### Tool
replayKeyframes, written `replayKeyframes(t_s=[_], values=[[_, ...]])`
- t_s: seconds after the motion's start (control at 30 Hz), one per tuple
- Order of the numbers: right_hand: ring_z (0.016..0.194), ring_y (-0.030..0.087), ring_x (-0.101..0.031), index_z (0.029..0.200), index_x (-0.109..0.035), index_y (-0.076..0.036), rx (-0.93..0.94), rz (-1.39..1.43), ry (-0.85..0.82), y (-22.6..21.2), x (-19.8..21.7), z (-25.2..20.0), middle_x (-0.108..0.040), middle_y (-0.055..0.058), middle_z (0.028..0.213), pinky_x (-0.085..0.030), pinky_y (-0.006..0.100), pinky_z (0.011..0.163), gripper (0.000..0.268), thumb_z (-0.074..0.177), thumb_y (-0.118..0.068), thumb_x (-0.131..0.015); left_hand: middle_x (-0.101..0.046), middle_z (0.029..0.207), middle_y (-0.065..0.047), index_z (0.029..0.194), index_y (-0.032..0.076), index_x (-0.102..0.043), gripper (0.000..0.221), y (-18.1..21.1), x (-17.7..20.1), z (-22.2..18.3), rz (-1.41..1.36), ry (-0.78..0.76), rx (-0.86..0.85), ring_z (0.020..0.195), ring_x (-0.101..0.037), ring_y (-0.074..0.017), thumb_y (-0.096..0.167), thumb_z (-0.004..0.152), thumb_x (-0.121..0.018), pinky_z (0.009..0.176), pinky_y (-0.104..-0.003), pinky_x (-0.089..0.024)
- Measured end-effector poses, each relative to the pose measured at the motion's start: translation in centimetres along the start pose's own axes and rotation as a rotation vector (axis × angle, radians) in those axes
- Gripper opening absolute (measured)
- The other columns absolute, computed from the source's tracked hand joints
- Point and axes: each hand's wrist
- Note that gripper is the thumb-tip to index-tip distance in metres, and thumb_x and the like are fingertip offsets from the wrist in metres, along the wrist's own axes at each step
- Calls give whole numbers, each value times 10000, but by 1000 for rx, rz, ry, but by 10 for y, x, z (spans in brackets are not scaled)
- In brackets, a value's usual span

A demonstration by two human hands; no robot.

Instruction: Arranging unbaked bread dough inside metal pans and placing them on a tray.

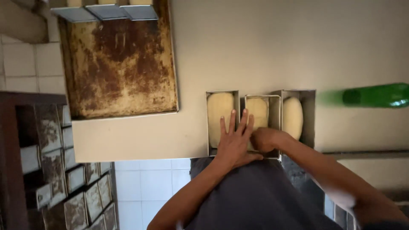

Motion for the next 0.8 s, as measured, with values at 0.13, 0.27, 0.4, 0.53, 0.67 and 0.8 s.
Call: replayKeyframes(t_s=[0.13, 0.27, 0.4, 0.53, 0.67, 0.8], values=[[922, 427, -693, 911, -740, -7, -59, 58, 117, -5, 2, -18, -724, 245, 978, -545, 518, 825, 298, 825, -287, -685, -108, 1713, -134, 1611, 44, -216, 1399, 4, 3, 0, -8, -3, -8, 1553, -92, -483, 747, 567, -826, 1172, -750, -61], [955, 409, -703, 910, -764, -36, -11, -60, 344, 85, -24, 57, -746, 206, 999, -544, 512, 877, 254, 897, -218, -587, -100, 1724, -115, 1629, 60, -173, 1408, 12, 9, -6, -9, -55, 28, 1552, -33, -518, 728, 577, -829, 1186, -737, -40], [951, 441, -676, 972, -723, 11, 10, 106, 269, 59, 55, 23, -735, 235, 990, -537, 524, 844, 275, 923, -207, -565, -85, 1714, -130, 1628, 58, -155, 1413, 9, 9, 5, 34, -70, 63, 1528, -4, -540, 737, 584, -824, 1159, -757, -15], [980, 428, -685, 963, -745, -9, -156, 136, 248, 65, 51, 33, -728, 249, 1031, -539, 523, 874, 271, 907, -208, -569, -105, 1711, -173, 1606, 15, -170, 1401, 10, 2, 5, 53, -35, -5, 1536, -15, -550, 761, 601, -800, 1172, -745, -27], [973, 388, -688, 959, -746, -14, 185, -7, -3, 60, 24, 31, -736, 207, 1039, -525, 495, 870, 291, 915, -251, -583, -112, 1701, -204, 1613, -35, -157, 1443, 11, 7, 8, 95, -32, 22, 1535, -25, -552, 756, 590, -797, 1186, -734, -30], [988, 382, -686, 951, -762, -33, 36, -20, -30, 15, 16, -6, -739, 190, 1045, -531, 492, 850, 248, 864, -233, -646, -112, 1715, -222, 1590, -31, -170, 1406, 14, 5, 14, 135, -13, -28, 1533, -28, -572, 756, 610, -800, 1186, -741, -31]])
Point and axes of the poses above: each hand's wrist, its own z-axis towards the middle knuckle, its own x-axis out of the back of the hand, y = z × x
